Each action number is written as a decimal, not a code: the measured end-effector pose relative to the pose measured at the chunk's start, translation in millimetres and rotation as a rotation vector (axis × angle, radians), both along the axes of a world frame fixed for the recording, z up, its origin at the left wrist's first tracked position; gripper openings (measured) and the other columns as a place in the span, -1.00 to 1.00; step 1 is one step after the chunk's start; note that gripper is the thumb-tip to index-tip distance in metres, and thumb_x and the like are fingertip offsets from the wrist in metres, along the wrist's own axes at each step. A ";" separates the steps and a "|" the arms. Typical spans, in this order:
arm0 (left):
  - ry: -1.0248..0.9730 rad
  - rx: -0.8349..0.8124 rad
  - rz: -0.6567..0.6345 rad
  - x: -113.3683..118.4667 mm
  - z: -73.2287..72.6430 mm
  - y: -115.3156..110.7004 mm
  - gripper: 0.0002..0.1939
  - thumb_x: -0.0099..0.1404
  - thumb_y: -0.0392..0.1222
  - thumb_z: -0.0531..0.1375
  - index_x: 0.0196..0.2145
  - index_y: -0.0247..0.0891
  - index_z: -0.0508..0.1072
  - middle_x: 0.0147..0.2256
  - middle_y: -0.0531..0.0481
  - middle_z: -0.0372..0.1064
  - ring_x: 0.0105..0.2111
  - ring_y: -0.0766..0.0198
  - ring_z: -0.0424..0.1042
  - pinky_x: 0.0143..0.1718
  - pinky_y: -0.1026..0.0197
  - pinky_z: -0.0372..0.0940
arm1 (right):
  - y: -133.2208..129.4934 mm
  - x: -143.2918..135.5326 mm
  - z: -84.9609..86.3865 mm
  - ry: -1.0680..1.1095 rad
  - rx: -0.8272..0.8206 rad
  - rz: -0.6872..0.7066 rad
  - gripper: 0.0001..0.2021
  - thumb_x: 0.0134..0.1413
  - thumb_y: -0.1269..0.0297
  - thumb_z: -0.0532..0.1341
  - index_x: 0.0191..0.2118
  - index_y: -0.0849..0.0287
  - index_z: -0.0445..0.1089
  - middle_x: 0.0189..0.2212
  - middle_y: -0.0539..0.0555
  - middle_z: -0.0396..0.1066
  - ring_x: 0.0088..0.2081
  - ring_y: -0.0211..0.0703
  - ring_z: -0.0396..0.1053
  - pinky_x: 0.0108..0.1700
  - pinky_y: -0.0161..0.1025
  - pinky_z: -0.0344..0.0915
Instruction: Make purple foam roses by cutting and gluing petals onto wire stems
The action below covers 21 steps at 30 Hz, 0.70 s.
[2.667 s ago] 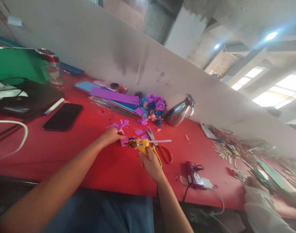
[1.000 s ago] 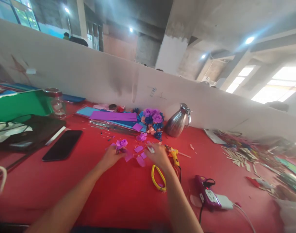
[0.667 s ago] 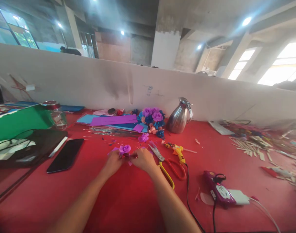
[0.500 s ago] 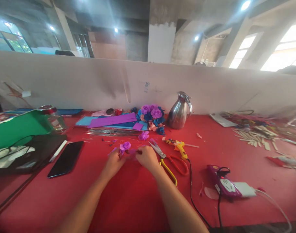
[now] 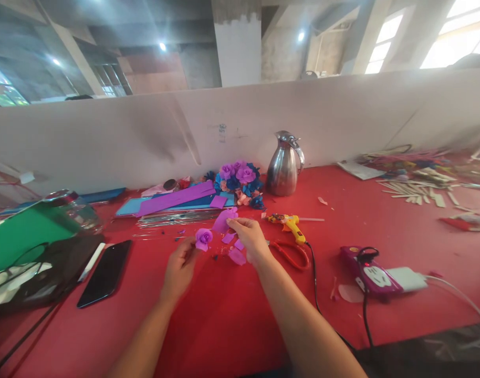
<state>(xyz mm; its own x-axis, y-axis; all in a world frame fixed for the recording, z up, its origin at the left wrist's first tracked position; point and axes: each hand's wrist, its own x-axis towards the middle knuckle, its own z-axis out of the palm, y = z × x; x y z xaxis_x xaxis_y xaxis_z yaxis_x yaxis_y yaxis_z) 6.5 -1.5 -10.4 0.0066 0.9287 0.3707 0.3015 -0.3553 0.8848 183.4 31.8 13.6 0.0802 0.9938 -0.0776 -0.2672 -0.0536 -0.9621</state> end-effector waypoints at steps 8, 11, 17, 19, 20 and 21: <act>-0.417 -0.273 0.080 0.2 -12.5 6.0 -0.73 0.01 -0.13 0.32 -0.30 -0.26 0.55 -0.35 -0.01 0.50 -0.31 0.24 0.44 -0.10 0.16 0.29 | -6.1 -13.4 -2.0 0.073 -0.001 0.009 -0.69 -0.32 0.03 0.34 -0.62 0.22 0.42 -0.66 -0.02 0.33 -0.57 -0.32 0.18 -0.46 -0.31 0.05; -0.604 -0.348 0.075 7.0 -9.8 6.0 -0.77 -0.09 -0.17 0.36 -0.42 -0.29 0.55 -0.38 0.00 0.49 -0.35 0.28 0.46 -0.11 0.16 0.32 | -9.5 -22.0 -6.6 0.107 0.026 0.016 -0.68 -0.29 0.02 0.34 -0.61 0.22 0.43 -0.64 -0.01 0.34 -0.56 -0.31 0.18 -0.45 -0.30 0.06; -0.678 -0.420 0.073 16.2 -1.5 4.6 -0.79 -0.18 -0.23 0.38 -0.50 -0.30 0.53 -0.44 0.02 0.50 -0.43 0.33 0.45 -0.16 0.18 0.35 | -14.2 -29.6 -9.7 0.088 0.042 -0.011 -0.69 -0.22 0.03 0.29 -0.59 0.23 0.45 -0.65 -0.04 0.31 -0.56 -0.33 0.14 -0.46 -0.31 0.04; -0.670 -0.424 0.075 16.4 -2.8 5.5 -0.79 -0.20 -0.25 0.38 -0.50 -0.30 0.54 -0.46 0.03 0.49 -0.43 0.34 0.45 -0.15 0.19 0.34 | -14.2 -29.9 -10.4 0.091 0.044 -0.011 -0.69 -0.22 0.04 0.29 -0.58 0.24 0.46 -0.64 -0.02 0.32 -0.55 -0.33 0.15 -0.47 -0.32 0.04; -0.667 -0.427 0.079 16.2 -3.7 5.9 -0.79 -0.20 -0.25 0.38 -0.50 -0.30 0.53 -0.47 0.04 0.49 -0.43 0.34 0.45 -0.14 0.19 0.33 | -14.1 -29.9 -11.0 0.089 0.044 -0.008 -0.69 -0.22 0.04 0.29 -0.57 0.24 0.46 -0.64 -0.02 0.33 -0.55 -0.32 0.15 -0.47 -0.32 0.04; -0.663 -0.428 0.085 16.1 -4.5 6.2 -0.80 -0.20 -0.26 0.37 -0.51 -0.30 0.53 -0.47 0.04 0.49 -0.43 0.34 0.45 -0.13 0.18 0.32 | -14.0 -29.9 -11.7 0.084 0.045 -0.004 -0.69 -0.21 0.03 0.28 -0.57 0.24 0.47 -0.64 -0.01 0.33 -0.55 -0.32 0.15 -0.49 -0.33 0.03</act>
<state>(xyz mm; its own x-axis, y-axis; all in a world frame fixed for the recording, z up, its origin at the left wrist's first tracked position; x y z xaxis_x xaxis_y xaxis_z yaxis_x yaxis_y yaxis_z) 22.6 4.7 -14.8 -0.1678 0.9789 -0.1170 -0.3253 0.0570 0.9439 153.6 17.8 1.9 0.0789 0.9961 -0.0399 -0.3474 -0.0100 -0.9377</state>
